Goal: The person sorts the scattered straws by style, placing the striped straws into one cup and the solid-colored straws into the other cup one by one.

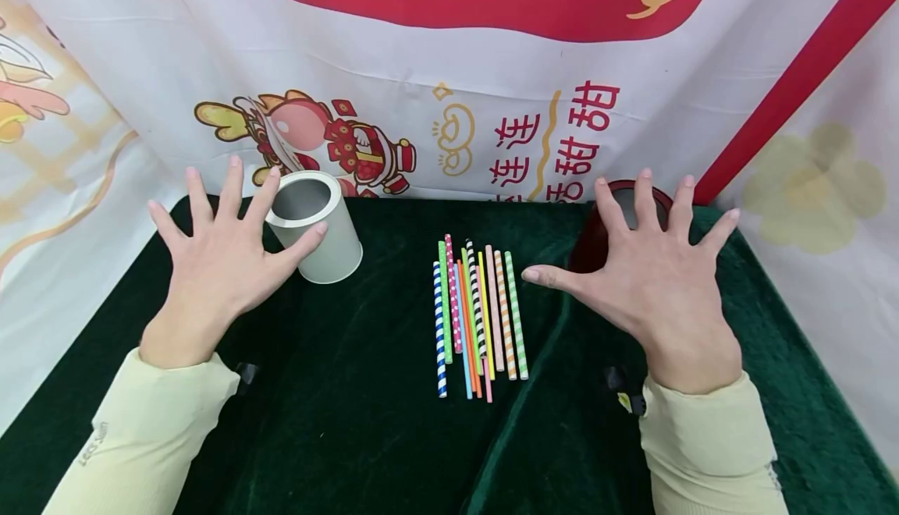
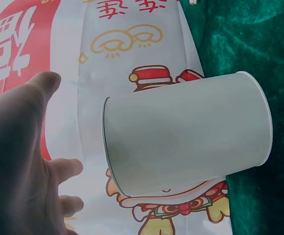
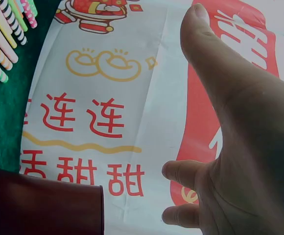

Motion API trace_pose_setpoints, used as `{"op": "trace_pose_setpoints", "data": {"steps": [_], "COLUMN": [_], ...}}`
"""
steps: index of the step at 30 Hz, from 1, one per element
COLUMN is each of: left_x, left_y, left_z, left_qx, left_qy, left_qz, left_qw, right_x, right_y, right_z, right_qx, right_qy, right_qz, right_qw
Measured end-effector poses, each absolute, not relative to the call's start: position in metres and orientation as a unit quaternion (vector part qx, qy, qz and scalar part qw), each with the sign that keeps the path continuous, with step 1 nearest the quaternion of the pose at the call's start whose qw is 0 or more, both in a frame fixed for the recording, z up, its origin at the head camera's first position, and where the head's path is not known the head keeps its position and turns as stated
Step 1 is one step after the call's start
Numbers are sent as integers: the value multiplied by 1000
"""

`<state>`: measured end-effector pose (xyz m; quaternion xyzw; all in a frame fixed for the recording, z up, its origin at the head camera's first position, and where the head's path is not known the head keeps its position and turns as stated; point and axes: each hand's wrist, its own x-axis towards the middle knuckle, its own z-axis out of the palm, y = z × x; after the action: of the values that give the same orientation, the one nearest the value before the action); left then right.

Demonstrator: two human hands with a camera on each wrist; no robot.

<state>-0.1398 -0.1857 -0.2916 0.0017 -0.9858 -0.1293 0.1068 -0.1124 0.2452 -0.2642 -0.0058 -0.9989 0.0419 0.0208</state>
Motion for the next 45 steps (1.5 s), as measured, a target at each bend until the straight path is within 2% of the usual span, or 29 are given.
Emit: {"op": "trace_pose_setpoints", "data": {"steps": [16, 24, 32, 40, 42, 45], "left_x": [-143, -146, -153, -162, -164, -166], "left_y": [-186, -189, -199, -210, -211, -212], "left_z": [-294, -296, -310, -330, -334, -340], "left_qx": [0, -1, 3, 30, 30, 28], "left_qy": [-984, -981, -936, -867, -854, -835], "left_qz": [-141, -154, -318, -482, -506, -539], "left_qw": [106, 117, 151, 123, 115, 109], "right_x": [-113, -114, -117, -130, -134, -142], "right_y": [247, 244, 231, 211, 207, 202], "right_z": [-267, -263, -259, -289, -301, -318], "right_qx": [6, 35, 63, 74, 58, 24], "right_qy": [-999, -996, -976, -914, -905, -895], "right_qz": [39, 44, 182, 359, 382, 419], "right_qw": [34, 64, 98, 172, 175, 150]}}
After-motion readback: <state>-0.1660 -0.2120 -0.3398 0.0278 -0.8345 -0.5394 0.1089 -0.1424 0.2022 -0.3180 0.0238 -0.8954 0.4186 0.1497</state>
